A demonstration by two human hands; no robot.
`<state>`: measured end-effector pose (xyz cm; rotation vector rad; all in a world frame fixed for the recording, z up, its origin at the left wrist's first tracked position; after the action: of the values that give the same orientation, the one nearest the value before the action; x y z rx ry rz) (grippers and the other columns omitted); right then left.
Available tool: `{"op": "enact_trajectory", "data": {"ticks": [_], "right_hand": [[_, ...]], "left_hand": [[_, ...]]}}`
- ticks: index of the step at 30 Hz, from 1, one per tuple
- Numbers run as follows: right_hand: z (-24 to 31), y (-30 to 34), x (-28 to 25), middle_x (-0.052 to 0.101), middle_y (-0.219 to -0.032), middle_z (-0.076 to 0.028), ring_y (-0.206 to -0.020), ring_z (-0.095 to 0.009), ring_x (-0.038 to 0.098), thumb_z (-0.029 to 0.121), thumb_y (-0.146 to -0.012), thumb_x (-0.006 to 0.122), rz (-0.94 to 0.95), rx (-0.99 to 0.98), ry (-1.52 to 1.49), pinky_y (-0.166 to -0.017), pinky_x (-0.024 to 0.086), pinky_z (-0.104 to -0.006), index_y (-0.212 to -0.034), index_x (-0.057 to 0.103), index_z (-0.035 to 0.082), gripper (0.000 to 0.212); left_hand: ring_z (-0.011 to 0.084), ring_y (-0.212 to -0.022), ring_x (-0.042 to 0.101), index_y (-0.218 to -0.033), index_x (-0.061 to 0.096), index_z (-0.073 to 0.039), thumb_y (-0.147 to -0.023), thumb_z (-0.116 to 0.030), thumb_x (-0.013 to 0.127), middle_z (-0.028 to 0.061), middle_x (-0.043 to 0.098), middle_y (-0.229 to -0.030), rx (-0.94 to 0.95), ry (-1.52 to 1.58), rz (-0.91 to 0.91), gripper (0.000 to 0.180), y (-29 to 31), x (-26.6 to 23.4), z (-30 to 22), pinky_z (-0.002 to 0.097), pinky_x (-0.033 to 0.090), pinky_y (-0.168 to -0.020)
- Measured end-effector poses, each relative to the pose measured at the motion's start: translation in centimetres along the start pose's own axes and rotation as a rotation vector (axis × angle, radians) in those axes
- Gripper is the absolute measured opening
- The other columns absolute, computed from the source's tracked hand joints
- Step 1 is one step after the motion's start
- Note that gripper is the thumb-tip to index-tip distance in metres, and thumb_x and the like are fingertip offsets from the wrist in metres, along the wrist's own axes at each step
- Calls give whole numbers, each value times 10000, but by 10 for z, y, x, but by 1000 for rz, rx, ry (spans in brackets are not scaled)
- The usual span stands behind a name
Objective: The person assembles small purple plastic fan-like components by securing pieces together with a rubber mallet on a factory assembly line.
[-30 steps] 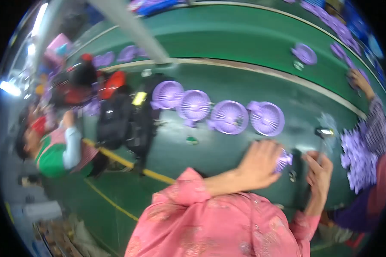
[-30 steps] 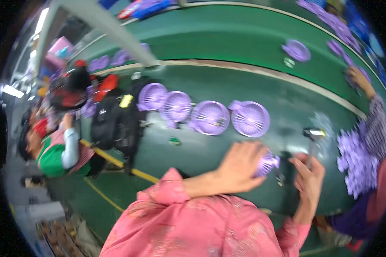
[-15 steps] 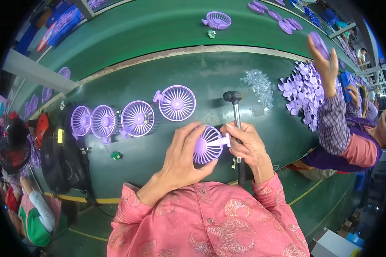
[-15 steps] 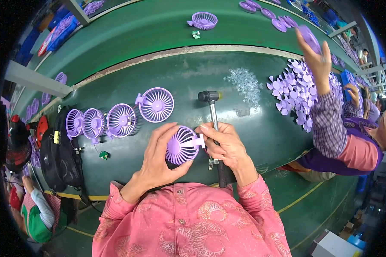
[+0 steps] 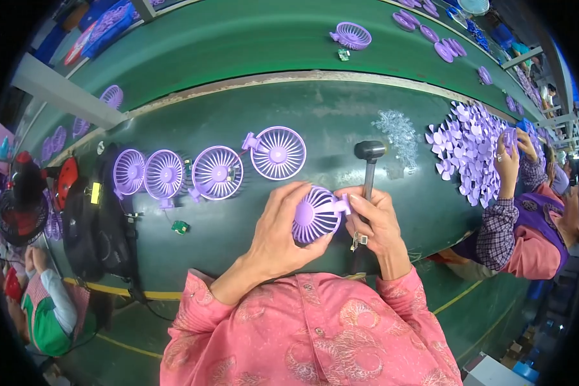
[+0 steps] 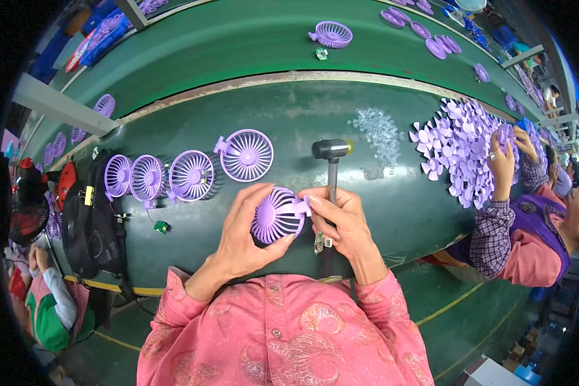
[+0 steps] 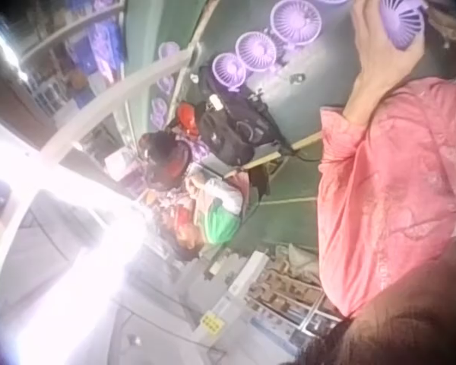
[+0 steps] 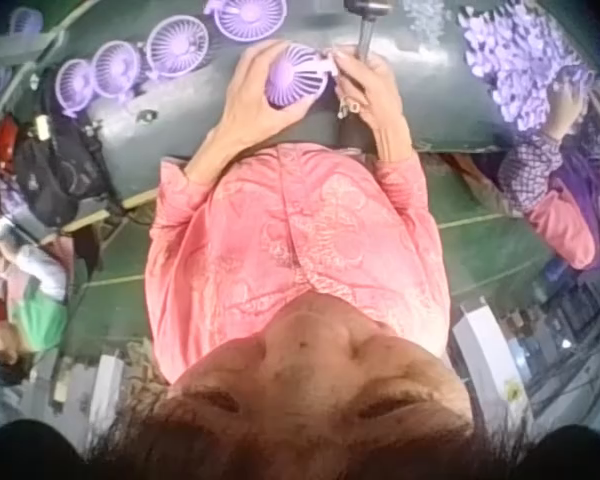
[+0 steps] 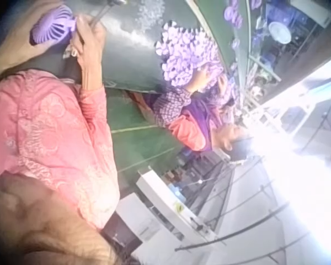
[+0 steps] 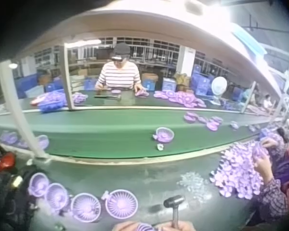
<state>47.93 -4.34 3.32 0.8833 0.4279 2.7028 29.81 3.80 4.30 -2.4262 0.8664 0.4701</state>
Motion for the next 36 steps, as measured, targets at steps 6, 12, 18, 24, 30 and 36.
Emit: {"op": "enact_trajectory", "data": {"ticks": [6,12,18,24,30,36], "right_hand": [[5,8,4,649,-735,12,-553,-16,462,120,-848,757,-301,-115,553,-490,346,-191,-1042,716,-40,256],[26,7,1,561,-738,55,-585,-19,435,65,-857,731,-515,-421,720,-507,320,-201,-982,734,-10,146],[48,2,16,459,-618,87,-459,7,351,80,-913,679,-582,-490,630,-414,218,-194,-1050,692,12,154],[35,3,8,438,-582,80,-414,-1,350,97,-915,685,-525,-350,573,-379,219,-206,-1048,680,-16,175],[19,-7,10,456,-549,57,-376,-22,354,141,-905,710,-446,-181,514,-348,244,-220,-1041,668,-60,246],[13,-11,15,539,-592,22,-376,-24,358,128,-907,699,-383,-109,550,-344,251,-222,-1054,667,-59,240]], "left_hand": [[396,-1129,530,-1320,459,14,-710,-232,812,228,491,-1267,-15,-175,39,746,-7,-2,-10,450,477,-931],[387,-1050,578,-1231,515,21,-759,-283,784,208,572,-1121,-210,-77,223,623,-57,-21,-20,441,490,-861],[355,-899,581,-1075,563,-17,-736,-145,731,161,569,-988,167,-566,-94,399,-129,-52,15,453,495,-769],[374,-1052,596,-1149,554,-6,-818,-249,686,199,577,-1173,-171,-954,-319,431,-153,-163,116,455,516,-855],[391,-1034,643,-1132,591,28,-811,-222,646,257,611,-1154,-716,-1146,-266,411,-134,-250,199,475,536,-844],[341,-854,708,-850,716,-29,-759,-174,620,190,713,-894,-644,-1246,-270,196,-120,-259,207,443,567,-741]]}}
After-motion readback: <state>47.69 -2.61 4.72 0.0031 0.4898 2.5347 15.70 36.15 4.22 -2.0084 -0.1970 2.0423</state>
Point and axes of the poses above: each hand's wrist, its own y-axis away from the middle knuckle, its own x-axis out of the palm, z = x × y, the point moved 2 cm from there along -y, towards the middle knuckle
